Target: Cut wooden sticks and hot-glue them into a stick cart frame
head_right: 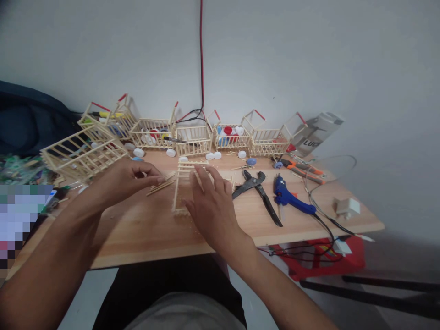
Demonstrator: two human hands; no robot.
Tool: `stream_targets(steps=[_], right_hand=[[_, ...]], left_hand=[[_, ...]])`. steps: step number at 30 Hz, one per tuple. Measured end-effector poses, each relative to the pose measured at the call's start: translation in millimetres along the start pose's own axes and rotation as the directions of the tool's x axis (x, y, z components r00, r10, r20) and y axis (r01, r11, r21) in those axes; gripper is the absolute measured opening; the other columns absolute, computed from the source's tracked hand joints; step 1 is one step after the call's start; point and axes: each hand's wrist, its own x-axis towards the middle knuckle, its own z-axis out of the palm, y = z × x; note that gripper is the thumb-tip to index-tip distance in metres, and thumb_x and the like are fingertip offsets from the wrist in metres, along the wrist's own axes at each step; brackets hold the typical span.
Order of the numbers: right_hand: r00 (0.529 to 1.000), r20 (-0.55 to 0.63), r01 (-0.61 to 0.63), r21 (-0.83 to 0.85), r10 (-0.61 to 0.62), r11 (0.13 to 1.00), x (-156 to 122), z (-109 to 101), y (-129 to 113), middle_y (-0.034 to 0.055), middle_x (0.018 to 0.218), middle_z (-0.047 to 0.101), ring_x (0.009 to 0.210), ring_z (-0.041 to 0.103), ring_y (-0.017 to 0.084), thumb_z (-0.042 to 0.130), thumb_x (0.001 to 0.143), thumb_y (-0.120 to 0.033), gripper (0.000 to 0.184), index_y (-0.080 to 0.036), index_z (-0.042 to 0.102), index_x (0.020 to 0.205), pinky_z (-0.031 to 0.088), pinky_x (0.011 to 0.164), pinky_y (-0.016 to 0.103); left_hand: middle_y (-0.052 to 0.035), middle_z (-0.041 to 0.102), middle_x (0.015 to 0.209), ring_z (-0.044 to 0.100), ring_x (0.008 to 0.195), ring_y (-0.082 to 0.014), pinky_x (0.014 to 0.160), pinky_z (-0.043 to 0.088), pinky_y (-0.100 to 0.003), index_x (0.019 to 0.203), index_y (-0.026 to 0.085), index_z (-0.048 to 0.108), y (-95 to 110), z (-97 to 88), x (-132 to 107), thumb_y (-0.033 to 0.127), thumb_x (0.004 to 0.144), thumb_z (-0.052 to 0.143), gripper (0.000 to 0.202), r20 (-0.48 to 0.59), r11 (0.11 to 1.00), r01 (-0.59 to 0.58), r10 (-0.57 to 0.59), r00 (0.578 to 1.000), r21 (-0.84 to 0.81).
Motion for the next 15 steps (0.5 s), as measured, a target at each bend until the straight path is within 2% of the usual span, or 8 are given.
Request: stream_targets(steps=[3, 7, 15], right_hand=[[1.000, 0.001, 0.012, 0.017, -0.012, 1.000, 0.9, -2.3, -1.7, 0.0157, 0.150, 0.044, 0.135, 0.034, 0.034, 0.053, 0.094, -0.034, 0.048, -0.014, 0.051, 0.137, 0.038, 0.096, 0.050], [1.000, 0.015, 0.015, 0.028, -0.015, 1.000, 1.6, -2.5, -3.3, 0.0154, 0.152, 0.041, 0.137, 0.031, 0.035, 0.053, 0.094, -0.038, 0.044, -0.015, 0.056, 0.132, 0.037, 0.097, 0.050], [0.999, -0.033, 0.019, 0.042, -0.017, 0.999, 1.5, 0.2, -0.5, 0.0172, 0.151, 0.042, 0.137, 0.031, 0.035, 0.052, 0.095, -0.037, 0.045, -0.013, 0.054, 0.133, 0.036, 0.098, 0.051]], left_hand=[[0.0006, 0.071, 0.068, 0.057, 0.062, -0.0129, 0.060, 0.038, -0.024, 0.072, 0.019, 0.072, -0.7, -1.4, 1.0, 0.039, 0.080, 0.058, 0.026, -0.057, 0.998, 0.033, -0.030, 0.998, 0.045], [-0.0042, 0.075, 0.082, 0.062, 0.074, -0.0180, 0.068, 0.040, -0.027, 0.080, 0.018, 0.073, -6.6, -0.5, 3.2, 0.030, 0.081, 0.055, 0.022, -0.108, 0.976, 0.089, -0.068, 0.992, 0.200], [-0.0112, 0.073, 0.092, 0.062, 0.091, -0.0254, 0.077, 0.042, -0.033, 0.088, 0.017, 0.072, -19.0, 20.2, 8.9, 0.020, 0.084, 0.047, 0.026, -0.091, 0.875, 0.129, -0.098, 0.991, 0.467]])
